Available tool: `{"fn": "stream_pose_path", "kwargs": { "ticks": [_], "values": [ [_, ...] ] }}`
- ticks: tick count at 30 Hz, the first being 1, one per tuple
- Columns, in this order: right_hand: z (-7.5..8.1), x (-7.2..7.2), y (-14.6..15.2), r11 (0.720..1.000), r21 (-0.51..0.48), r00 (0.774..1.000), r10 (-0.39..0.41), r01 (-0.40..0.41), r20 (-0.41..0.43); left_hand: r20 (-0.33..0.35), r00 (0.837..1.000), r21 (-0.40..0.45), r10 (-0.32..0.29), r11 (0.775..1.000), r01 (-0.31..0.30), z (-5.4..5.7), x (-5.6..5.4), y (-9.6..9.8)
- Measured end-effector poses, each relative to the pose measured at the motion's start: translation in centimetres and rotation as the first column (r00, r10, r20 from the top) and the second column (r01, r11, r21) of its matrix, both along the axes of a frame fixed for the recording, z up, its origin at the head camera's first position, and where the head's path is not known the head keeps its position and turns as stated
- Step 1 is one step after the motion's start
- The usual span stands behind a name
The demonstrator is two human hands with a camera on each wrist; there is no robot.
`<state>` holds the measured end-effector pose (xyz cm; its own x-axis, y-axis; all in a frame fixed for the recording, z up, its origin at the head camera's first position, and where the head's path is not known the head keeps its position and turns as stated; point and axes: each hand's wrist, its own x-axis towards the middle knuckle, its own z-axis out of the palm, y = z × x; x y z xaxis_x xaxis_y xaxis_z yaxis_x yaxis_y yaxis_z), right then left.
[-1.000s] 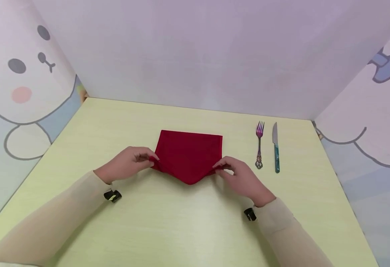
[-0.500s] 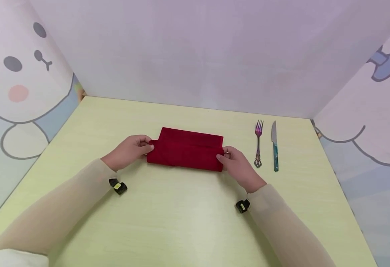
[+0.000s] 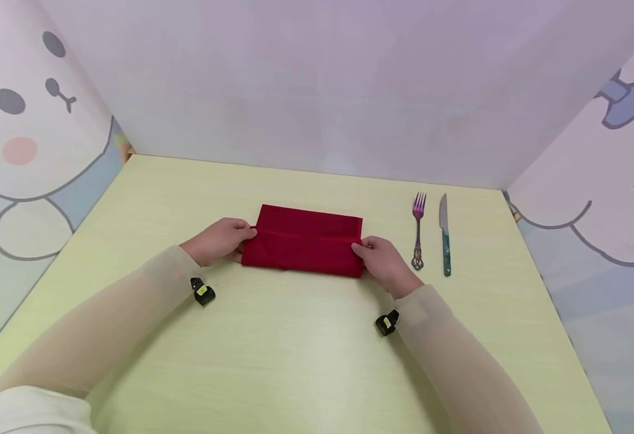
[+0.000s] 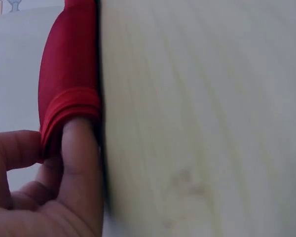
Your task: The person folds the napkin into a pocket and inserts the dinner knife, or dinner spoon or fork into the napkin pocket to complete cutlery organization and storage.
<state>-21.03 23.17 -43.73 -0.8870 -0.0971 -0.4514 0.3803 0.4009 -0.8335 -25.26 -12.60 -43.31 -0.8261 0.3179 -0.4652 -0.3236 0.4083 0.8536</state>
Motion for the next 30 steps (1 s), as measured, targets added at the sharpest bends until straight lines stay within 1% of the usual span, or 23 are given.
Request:
{"fn": "stream_pose_path", "kwargs": {
  "ticks": [2, 5, 7, 11, 13, 16, 18, 21, 23, 25, 27, 28, 30],
  "values": [
    [0.0, -0.1, -0.1, 0.999, 0.054, 1.0, 0.0, 0.0, -0.007, -0.006, 1.0, -0.051, 0.014, 0.999, -0.015, 0.1, -0.1, 0.1],
    [0.2, -0.1, -0.3, 0.992, 0.129, 1.0, 0.007, -0.006, -0.014, -0.033, 0.999, -0.141, 0.011, 0.99, -0.016, 0.2, -0.2, 0.3],
    [0.4, -0.1, -0.3, 0.987, 0.162, 1.0, 0.009, -0.007, -0.013, -0.055, 0.998, -0.196, -0.008, 0.981, -0.003, 0.3, -0.3, 0.4],
    [0.6, 0.0, -0.3, 0.987, 0.162, 1.0, 0.016, -0.017, 0.004, -0.079, 0.994, -0.283, -0.077, 0.958, 0.052, 0.3, -0.6, 0.6],
    [0.8, 0.0, -0.2, 0.988, 0.152, 1.0, 0.012, -0.015, 0.022, -0.09, 0.989, -0.331, -0.121, 0.94, 0.085, 0.3, -0.8, 0.8],
    [1.0, 0.0, -0.1, 0.992, 0.128, 0.999, -0.008, 0.002, 0.04, -0.097, 0.979, -0.403, -0.181, 0.906, 0.127, 0.3, -1.2, 1.1],
    [1.1, 0.0, -0.1, 0.993, 0.114, 0.999, -0.021, 0.016, 0.043, -0.098, 0.974, -0.451, -0.205, 0.882, 0.14, 0.4, -1.4, 1.3],
    [1.1, -0.1, -0.2, 0.994, 0.103, 0.999, -0.034, 0.031, 0.036, -0.096, 0.971, -0.499, -0.221, 0.855, 0.145, 0.5, -1.5, 1.6],
    [1.1, -0.1, -0.2, 0.993, 0.114, 0.999, -0.03, 0.027, 0.026, -0.099, 0.97, -0.52, -0.223, 0.843, 0.141, 0.5, -1.5, 1.7],
    [1.0, -0.1, -0.2, 0.986, 0.164, 1.0, -0.011, 0.01, 0.006, -0.111, 0.968, -0.529, -0.223, 0.838, 0.132, 0.5, -1.5, 1.8],
    [1.1, -0.1, -0.2, 0.971, 0.238, 1.0, 0.022, -0.019, -0.011, -0.127, 0.967, -0.533, -0.223, 0.837, 0.123, 0.4, -1.3, 1.9],
    [1.2, -0.1, -0.2, 0.96, 0.278, 0.999, 0.045, -0.038, -0.018, -0.135, 0.966, -0.532, -0.219, 0.839, 0.115, 0.4, -1.3, 1.9],
    [1.6, 0.1, -0.5, 0.92, 0.382, 0.993, 0.108, -0.084, -0.04, -0.149, 0.965, -0.533, -0.217, 0.839, 0.106, 0.4, -1.1, 2.0]
  ]
}}
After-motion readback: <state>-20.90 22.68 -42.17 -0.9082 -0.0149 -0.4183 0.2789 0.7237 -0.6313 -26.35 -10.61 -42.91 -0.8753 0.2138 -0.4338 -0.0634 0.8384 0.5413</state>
